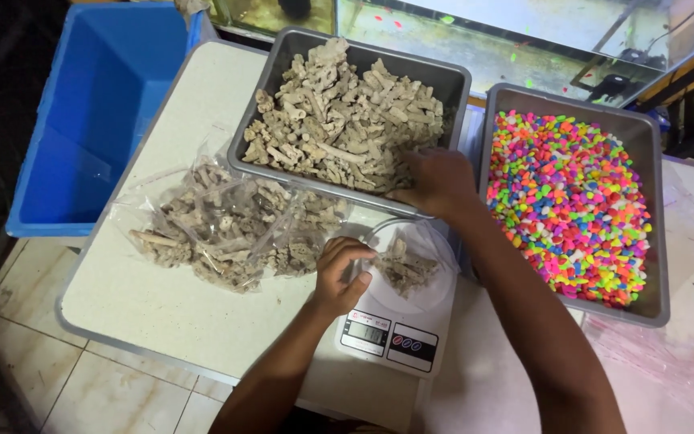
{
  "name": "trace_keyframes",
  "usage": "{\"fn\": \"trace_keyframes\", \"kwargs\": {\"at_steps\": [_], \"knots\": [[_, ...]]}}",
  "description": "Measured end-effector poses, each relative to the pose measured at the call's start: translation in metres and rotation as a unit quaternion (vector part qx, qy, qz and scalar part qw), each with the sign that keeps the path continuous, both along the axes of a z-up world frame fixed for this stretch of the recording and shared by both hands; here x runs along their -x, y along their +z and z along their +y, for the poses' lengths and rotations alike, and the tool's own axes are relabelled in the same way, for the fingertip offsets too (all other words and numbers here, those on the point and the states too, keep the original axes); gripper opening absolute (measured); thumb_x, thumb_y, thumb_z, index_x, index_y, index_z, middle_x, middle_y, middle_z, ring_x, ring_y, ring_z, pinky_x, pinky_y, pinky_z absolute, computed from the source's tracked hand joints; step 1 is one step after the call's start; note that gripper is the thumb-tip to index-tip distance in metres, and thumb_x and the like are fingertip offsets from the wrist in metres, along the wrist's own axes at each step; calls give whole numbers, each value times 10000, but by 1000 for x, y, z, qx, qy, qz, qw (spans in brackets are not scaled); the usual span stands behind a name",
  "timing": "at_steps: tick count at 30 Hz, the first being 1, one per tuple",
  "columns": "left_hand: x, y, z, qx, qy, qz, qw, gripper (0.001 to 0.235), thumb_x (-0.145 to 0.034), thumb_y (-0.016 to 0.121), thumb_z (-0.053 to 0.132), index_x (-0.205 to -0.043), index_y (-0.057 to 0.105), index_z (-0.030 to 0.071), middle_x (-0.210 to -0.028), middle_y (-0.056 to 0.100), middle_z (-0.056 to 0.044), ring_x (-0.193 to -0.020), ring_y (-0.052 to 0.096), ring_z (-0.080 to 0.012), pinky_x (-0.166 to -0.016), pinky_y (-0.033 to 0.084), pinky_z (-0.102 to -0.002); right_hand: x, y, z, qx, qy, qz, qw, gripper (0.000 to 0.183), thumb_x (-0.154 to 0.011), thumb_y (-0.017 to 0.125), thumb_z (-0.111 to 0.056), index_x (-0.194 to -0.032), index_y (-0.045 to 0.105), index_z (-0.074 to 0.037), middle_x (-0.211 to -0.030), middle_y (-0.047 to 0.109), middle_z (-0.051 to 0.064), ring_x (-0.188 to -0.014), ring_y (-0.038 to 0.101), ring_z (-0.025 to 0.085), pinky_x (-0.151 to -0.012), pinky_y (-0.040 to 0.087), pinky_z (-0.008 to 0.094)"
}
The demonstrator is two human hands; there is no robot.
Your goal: The person weighs aquarium ceramic rings on a digital scale and places them into small plastic bags, repeating the process with multiple bags.
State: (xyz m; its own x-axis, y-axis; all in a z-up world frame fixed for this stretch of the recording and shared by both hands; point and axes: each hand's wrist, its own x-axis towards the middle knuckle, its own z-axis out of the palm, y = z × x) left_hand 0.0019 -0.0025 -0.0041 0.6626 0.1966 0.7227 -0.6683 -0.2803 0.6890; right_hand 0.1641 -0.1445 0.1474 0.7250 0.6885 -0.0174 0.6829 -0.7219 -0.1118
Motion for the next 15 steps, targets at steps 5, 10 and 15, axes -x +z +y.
{"fn": "trace_keyframes", "kwargs": {"at_steps": [5,10,15], "knots": [[2,7,2,-33,1,-5,999,368,-1002,591,409,-1048,723,69,-954,718,-61,-865,676,-271,-791,451,-388,-18,-39,11,26,-5,19,999,592,-816,773,-456,-1329,654,-186,-1154,704,193,-1013,729,428,-851,571,585],[3,6,2,-35,3,-8,999,374,-1004,582,413,-1055,726,72,-942,718,-58,-853,676,-269,-792,453,-393,-32,-56,10,9,-13,128,992,544,-861,757,-281,-1374,623,-158,-1169,689,230,-1058,709,467,-900,561,620],[6,11,-1,-64,4,-8,998,359,-996,586,415,-1053,722,87,-922,715,-38,-839,676,-247,-800,457,-392,-42,-70,12,43,-9,129,991,439,-836,739,-319,-1250,705,-178,-1051,743,152,-1046,724,400,-894,576,568]]}}
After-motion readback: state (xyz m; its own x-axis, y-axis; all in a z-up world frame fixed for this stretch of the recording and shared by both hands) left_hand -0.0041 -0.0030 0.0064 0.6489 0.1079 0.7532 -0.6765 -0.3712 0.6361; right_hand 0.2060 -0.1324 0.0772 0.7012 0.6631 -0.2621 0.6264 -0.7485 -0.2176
